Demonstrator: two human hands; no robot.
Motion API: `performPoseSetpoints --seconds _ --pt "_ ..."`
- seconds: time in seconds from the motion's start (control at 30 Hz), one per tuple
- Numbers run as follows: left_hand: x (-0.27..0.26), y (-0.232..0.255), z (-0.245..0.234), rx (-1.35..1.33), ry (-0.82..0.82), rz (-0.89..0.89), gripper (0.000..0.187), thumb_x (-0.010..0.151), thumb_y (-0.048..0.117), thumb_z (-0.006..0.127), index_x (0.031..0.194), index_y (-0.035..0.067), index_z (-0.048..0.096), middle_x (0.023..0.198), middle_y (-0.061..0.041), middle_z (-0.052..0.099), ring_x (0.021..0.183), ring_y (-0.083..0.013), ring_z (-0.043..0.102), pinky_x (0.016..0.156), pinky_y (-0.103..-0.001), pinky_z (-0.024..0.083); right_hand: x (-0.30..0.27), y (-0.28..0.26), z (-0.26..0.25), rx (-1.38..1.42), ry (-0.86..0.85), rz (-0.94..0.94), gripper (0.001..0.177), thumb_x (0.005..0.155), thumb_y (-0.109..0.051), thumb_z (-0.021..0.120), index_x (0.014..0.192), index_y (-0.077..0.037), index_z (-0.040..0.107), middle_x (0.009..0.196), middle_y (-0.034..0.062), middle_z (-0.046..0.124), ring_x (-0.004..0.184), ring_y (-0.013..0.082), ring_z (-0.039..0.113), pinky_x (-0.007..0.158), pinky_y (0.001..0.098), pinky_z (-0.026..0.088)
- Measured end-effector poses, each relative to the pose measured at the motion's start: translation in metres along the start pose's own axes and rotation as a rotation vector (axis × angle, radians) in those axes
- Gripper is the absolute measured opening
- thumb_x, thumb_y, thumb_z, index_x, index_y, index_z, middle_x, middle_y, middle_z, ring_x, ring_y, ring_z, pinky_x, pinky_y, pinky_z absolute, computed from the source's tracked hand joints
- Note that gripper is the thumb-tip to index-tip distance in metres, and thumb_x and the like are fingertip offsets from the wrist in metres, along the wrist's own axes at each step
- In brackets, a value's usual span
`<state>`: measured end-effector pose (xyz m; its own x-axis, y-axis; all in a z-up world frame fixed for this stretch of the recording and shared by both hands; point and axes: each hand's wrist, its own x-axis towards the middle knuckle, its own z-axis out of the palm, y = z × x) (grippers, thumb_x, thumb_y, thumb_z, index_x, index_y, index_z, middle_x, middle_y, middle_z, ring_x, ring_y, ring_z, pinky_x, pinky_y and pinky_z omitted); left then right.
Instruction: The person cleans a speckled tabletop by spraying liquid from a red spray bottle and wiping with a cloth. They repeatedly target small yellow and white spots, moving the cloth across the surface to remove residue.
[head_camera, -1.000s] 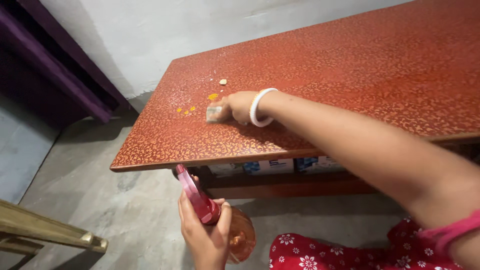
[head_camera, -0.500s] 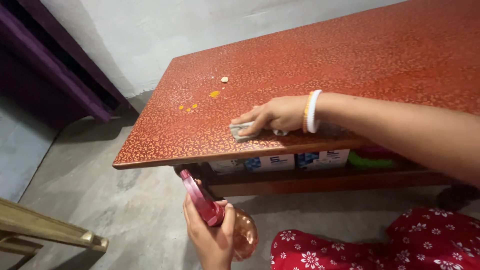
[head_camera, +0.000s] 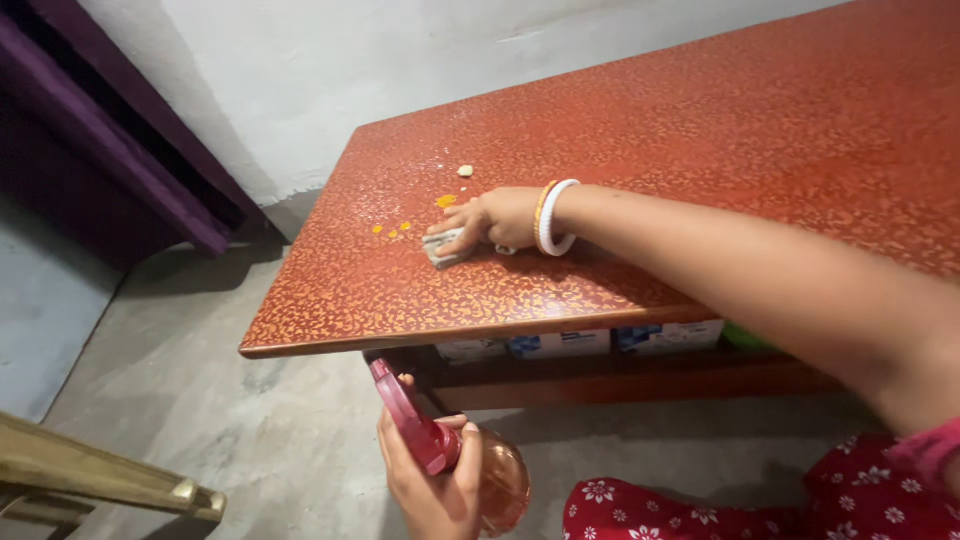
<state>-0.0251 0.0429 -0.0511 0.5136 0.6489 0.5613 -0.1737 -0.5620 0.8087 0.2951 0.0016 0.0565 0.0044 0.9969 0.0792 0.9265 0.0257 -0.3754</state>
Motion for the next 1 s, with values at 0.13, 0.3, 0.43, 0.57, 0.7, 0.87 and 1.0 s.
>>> performPoseSetpoints --seconds 0.13,0.3,0.43,0.57,0.7,0.87,1.0 --pt "0.000 0.009 -0.004 0.038 0.013 -0.061 0.074 0.072 0.001 0.077 0.140 -0.003 0.047 0.114 -0.015 0.060 0.081 -0.0189 0.075 0.077 -0.034 0.060 0.024 -0.001 0.002 -0.010 0.074 0.209 0.070 0.081 0.010 0.050 0.134 -0.032 0.067 0.160 -0.0028 0.042 0.154 0.0257 0.026 0.124 0.0420 0.023" --pt "-0.003 0.026 -0.007 0.058 0.046 -0.075 0.072 0.073 0.003 0.076 0.139 -0.002 0.048 0.109 -0.015 0.062 0.079 -0.0199 0.074 0.077 -0.034 0.058 0.017 -0.020 0.002 -0.074 0.044 0.257 0.066 0.082 0.006 0.055 0.135 -0.033 0.064 0.164 -0.0062 0.035 0.148 0.0275 0.037 0.122 0.0416 0.030" --pt "0.000 0.037 -0.012 0.075 0.045 -0.099 0.069 0.074 0.007 0.075 0.137 -0.002 0.050 0.106 -0.015 0.065 0.081 -0.0241 0.074 0.079 -0.036 0.058 -0.010 -0.044 0.005 0.141 -0.014 0.208 0.052 0.096 -0.004 0.048 0.133 -0.036 0.066 0.165 -0.0111 0.037 0.148 0.0230 0.043 0.120 0.0401 0.036" --pt "0.019 0.043 -0.014 0.200 -0.004 0.137 0.067 0.072 0.008 0.076 0.134 -0.003 0.054 0.117 -0.018 0.065 0.100 -0.0330 0.070 0.086 -0.041 0.054 -0.037 -0.061 0.010 0.056 -0.063 0.018 0.075 0.076 0.015 0.048 0.133 -0.028 0.069 0.163 -0.0047 0.042 0.153 0.0291 0.028 0.125 0.0448 0.017" --pt "0.044 0.048 -0.010 0.201 -0.081 -0.094 0.061 0.068 0.013 0.078 0.126 0.003 0.059 0.098 -0.013 0.070 0.081 -0.0269 0.072 0.076 -0.039 0.057 -0.047 -0.066 0.012 0.117 -0.041 -0.097 0.084 0.063 0.020 0.047 0.132 -0.023 0.069 0.161 0.0011 0.044 0.154 0.0283 0.032 0.126 0.0429 0.020" --pt "0.057 0.048 -0.004 0.229 -0.135 -0.240 0.049 0.065 0.014 0.077 0.112 0.007 0.062 0.083 -0.010 0.071 0.072 -0.0256 0.072 0.070 -0.039 0.057 -0.036 -0.059 0.012 0.135 -0.059 -0.127 0.083 0.063 0.019 0.049 0.132 -0.022 0.070 0.161 0.0023 0.045 0.154 0.0289 0.032 0.125 0.0426 0.022" --pt "0.064 0.039 0.001 0.265 -0.153 -0.273 0.042 0.066 0.015 0.079 0.104 0.006 0.063 0.079 -0.010 0.072 0.069 -0.0252 0.071 0.069 -0.039 0.057 -0.010 -0.049 0.018 0.134 -0.034 -0.178 0.079 0.068 0.018 0.051 0.133 -0.023 0.070 0.160 0.0025 0.047 0.153 0.0301 0.034 0.125 0.0428 0.025"
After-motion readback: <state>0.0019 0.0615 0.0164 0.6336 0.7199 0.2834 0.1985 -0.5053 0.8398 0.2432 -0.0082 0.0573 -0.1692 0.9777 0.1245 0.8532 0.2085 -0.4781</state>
